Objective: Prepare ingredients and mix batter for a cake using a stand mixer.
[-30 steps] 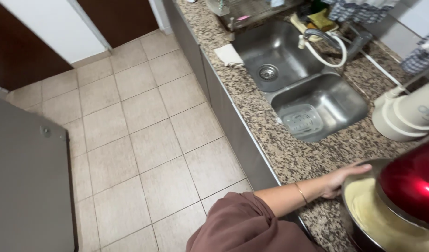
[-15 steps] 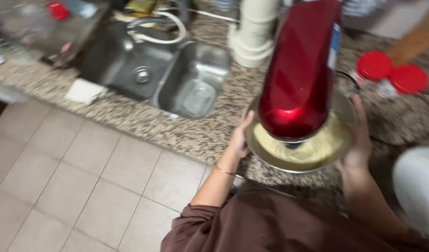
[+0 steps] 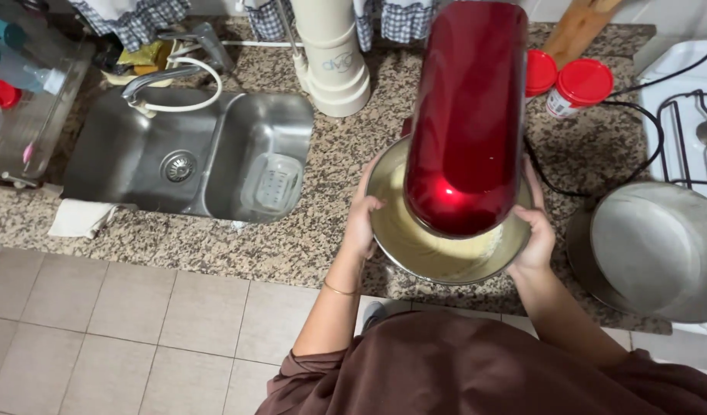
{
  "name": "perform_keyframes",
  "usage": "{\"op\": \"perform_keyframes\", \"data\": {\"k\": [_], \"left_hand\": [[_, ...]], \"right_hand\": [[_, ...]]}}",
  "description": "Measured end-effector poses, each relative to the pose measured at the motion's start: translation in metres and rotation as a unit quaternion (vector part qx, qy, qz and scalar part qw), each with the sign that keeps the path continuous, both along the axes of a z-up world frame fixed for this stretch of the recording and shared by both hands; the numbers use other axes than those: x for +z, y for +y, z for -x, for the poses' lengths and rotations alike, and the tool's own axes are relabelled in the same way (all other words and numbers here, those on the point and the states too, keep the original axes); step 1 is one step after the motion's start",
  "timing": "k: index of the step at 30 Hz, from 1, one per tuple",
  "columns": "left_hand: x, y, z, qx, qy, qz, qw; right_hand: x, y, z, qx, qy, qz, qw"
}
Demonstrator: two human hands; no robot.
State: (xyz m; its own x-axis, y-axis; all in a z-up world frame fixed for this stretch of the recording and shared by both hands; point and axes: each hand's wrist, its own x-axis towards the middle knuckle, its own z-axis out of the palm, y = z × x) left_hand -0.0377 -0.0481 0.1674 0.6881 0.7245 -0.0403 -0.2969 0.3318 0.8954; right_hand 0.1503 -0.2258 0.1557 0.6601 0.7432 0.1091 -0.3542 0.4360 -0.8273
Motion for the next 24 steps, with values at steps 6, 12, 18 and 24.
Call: {"op": "perform_keyframes", "data": {"k": [6, 12, 18, 24], "left_hand": [[-0.01, -0.003, -0.001, 0.008, -0.022, -0.011, 1.0], [-0.01, -0.009, 0.0, 0.029, 0.035, -0.103, 0.994], [-0.019, -0.014, 0.0, 0.04, 0.043, -0.099, 0.993], [-0.018, -0.025, -0.002, 0.045, 0.05, -0.059, 0.996]], "right_hand": [[-0.004, -0.005, -0.001, 0.016, 0.03, -0.031, 0.999], [-0.006, -0.009, -0.003, 0.019, 0.027, -0.044, 0.999], [-0.012, -0.013, -0.009, 0.036, 0.037, -0.059, 0.997], [-0.01, -0.018, -0.018, 0.056, 0.058, -0.056, 0.995]]}}
